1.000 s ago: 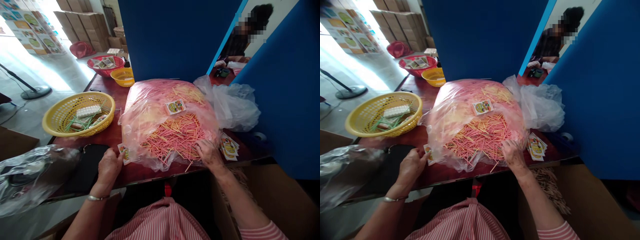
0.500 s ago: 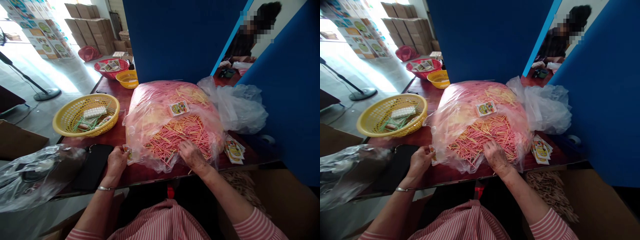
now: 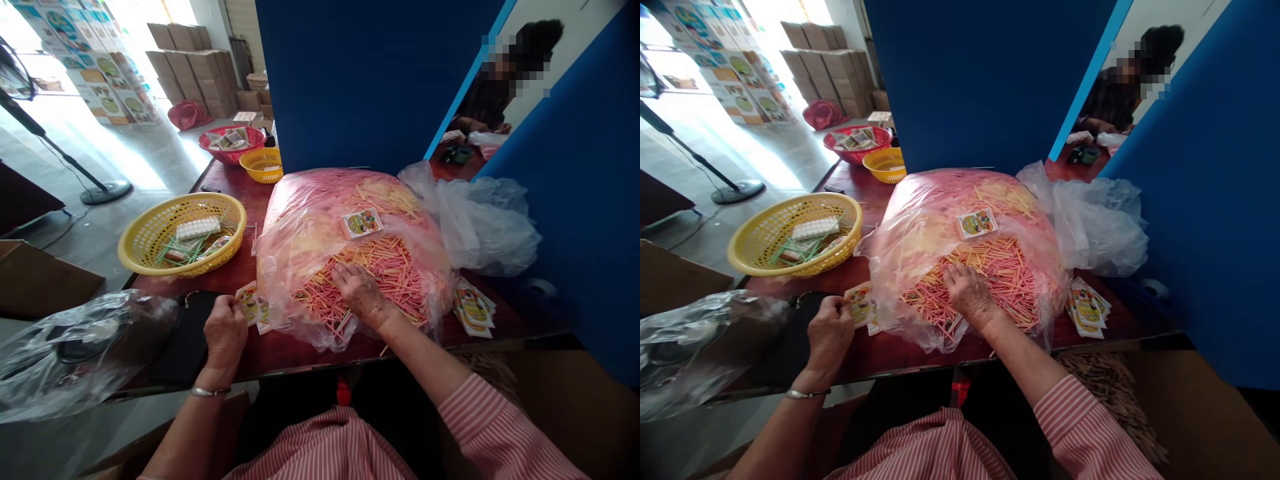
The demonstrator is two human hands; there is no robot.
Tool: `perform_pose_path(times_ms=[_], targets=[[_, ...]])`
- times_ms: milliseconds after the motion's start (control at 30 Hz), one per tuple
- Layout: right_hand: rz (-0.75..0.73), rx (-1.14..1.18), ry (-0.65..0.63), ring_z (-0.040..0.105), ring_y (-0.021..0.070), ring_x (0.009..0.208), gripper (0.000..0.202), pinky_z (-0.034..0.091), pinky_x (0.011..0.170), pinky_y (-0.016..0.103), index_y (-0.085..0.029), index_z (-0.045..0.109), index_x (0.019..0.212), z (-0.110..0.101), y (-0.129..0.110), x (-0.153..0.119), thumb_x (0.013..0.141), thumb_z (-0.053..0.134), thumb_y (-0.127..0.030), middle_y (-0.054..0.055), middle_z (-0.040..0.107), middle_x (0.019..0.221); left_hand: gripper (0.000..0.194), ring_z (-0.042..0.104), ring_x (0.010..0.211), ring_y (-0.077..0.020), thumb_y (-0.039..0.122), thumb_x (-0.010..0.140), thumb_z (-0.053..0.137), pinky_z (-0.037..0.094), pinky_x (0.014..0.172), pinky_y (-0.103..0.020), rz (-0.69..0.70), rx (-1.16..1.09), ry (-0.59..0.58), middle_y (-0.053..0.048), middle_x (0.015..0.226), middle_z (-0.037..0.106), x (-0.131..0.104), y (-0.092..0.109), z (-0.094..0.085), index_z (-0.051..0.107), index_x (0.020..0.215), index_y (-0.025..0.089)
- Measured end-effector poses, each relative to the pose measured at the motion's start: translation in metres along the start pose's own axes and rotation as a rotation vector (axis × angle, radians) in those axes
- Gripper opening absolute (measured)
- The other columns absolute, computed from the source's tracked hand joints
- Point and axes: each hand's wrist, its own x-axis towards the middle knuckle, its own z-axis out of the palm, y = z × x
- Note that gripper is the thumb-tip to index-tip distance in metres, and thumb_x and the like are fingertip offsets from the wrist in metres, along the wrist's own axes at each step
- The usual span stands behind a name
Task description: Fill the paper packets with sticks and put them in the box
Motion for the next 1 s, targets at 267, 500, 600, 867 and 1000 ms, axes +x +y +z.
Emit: perform_pose_path(times_ms=[267,500,600,867,1000], targets=[[0.068,-0.082,-0.008,0.048,0.0268,0.091,0.03,0.039,0.079,0.041,-0.008,0.057,0.113,0.008,-0.008,0.006,0.087,0.042,-0.013,0.017,0.06,0.104,0.024,0.058,0.07,-0.019,0.035,0.087,0.044,0.043,0.065,-0.03,-0.048,-0.158,0.415,-0.007,0.087,0.062,0.004,0.0,-0.042,0.055,0.096,0.016],[0.164,-0.178,-0.009,0.048,0.0266,0.083,0.026,0.038,0.071,0.04,-0.006,0.062,0.098,0.014,-0.013,0.008,0.085,0.039,-0.009,0.018,0.059,0.093,0.013,0.059,0.07,-0.0125,0.029,0.085,0.052,0.047,0.067,-0.023,0.309,-0.571,0.274,0.0,0.08,0.063,-0.023,0.046,-0.051,0.06,0.086,0.018],[0.15,-0.162,-0.024,0.048,0.0257,0.082,0.024,0.038,0.07,0.039,-0.009,0.062,0.097,0.015,-0.011,0.01,0.086,0.041,-0.011,0.016,0.059,0.092,0.011,0.056,0.065,-0.0104,0.027,0.083,0.053,0.045,0.06,-0.019,0.349,-0.723,-0.026,0.002,0.074,0.061,-0.035,0.064,-0.037,0.061,0.085,0.019],[0.181,-0.126,-0.108,0.051,0.025,0.082,0.02,0.039,0.072,0.038,-0.01,0.061,0.095,0.012,-0.012,0.02,0.087,0.043,-0.013,0.015,0.061,0.092,0.018,0.055,0.063,-0.0111,0.034,0.078,0.059,0.044,0.057,-0.02,0.163,-1.087,-0.553,0.001,0.071,0.061,-0.06,0.092,0.013,0.056,0.085,0.018],[0.216,-0.101,-0.134,0.052,0.0271,0.085,0.022,0.039,0.074,0.04,-0.007,0.062,0.095,0.012,-0.012,0.026,0.085,0.043,-0.01,0.018,0.062,0.092,0.017,0.057,0.065,-0.0118,0.031,0.077,0.061,0.045,0.059,-0.021,0.18,-1.076,-0.57,0.0,0.074,0.062,-0.063,0.094,0.021,0.055,0.086,0.018]])
